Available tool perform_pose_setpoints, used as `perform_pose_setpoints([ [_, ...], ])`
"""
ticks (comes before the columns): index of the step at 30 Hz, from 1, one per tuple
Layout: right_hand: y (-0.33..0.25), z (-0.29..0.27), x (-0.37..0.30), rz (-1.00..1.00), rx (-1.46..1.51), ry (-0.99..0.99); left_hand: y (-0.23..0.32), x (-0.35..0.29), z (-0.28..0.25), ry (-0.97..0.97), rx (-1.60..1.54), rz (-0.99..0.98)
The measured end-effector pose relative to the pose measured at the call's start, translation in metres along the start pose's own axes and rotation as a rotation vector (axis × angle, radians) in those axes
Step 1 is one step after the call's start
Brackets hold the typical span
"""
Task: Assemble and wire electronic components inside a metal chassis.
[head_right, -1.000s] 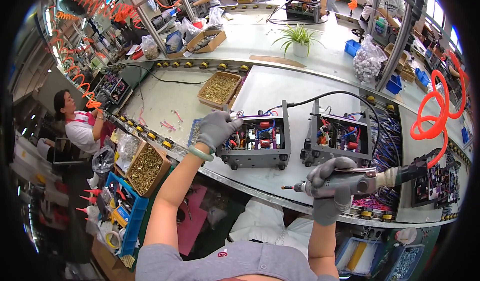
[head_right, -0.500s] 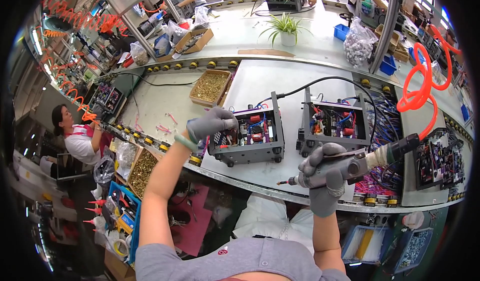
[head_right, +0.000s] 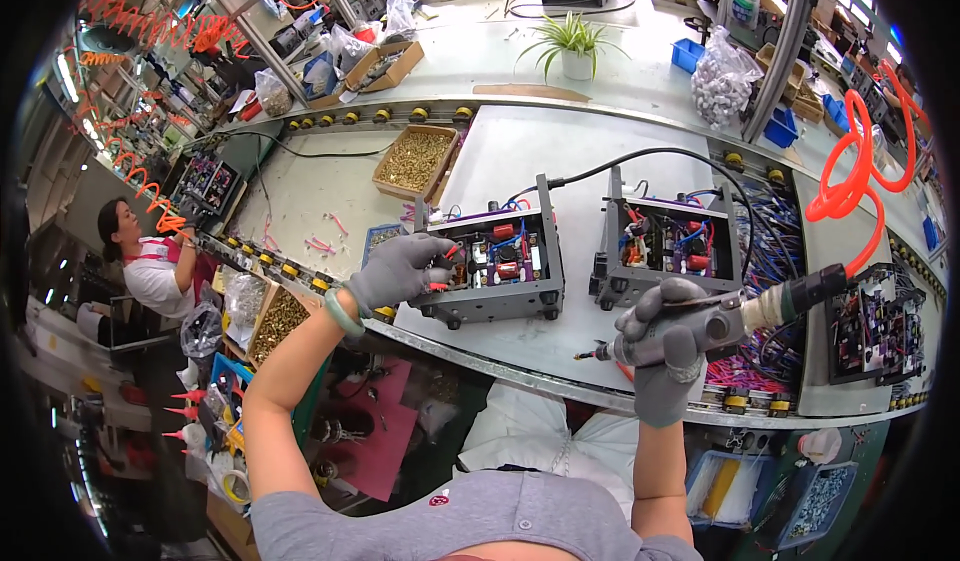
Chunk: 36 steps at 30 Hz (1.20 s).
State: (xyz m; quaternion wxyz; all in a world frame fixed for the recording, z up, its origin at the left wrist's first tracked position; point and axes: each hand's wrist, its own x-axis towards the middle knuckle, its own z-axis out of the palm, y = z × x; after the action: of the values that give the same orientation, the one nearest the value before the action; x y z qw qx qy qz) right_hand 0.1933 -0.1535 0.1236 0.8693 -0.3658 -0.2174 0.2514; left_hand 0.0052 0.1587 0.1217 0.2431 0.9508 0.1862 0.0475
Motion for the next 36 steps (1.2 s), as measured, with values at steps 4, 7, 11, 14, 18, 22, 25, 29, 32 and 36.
perform_pose_setpoints([
  [4,0.006,0.010,0.010,-0.032,0.036,-0.048,0.005,0.005,-0.001,-0.028,0.078,-0.005],
  [7,0.008,0.011,0.012,-0.038,0.017,-0.091,0.017,0.004,-0.005,-0.022,0.356,-0.009],
  [11,0.003,0.017,0.012,0.030,0.084,-0.108,0.027,0.020,-0.017,-0.211,0.459,0.005],
  [14,0.008,0.023,0.017,0.082,0.180,-0.138,0.025,0.043,-0.027,-0.361,0.417,-0.020],
  [18,0.018,0.034,0.028,0.067,0.201,-0.194,0.026,0.061,-0.031,-0.465,0.405,-0.040],
  [22,0.035,0.063,0.051,0.074,0.295,-0.219,0.008,0.060,-0.017,-0.419,0.345,-0.046],
  [25,0.076,0.081,0.086,0.042,0.266,-0.197,0.006,0.057,-0.014,-0.396,0.366,-0.040],
  [29,0.116,0.099,0.109,0.040,0.162,-0.132,0.006,0.057,-0.013,-0.391,0.418,-0.024],
  [32,0.127,0.101,0.115,0.058,0.089,-0.146,0.001,0.056,-0.011,-0.380,0.396,-0.002],
  [36,0.131,0.106,0.113,0.071,0.055,-0.148,0.008,0.054,-0.014,-0.369,0.395,-0.018],
])
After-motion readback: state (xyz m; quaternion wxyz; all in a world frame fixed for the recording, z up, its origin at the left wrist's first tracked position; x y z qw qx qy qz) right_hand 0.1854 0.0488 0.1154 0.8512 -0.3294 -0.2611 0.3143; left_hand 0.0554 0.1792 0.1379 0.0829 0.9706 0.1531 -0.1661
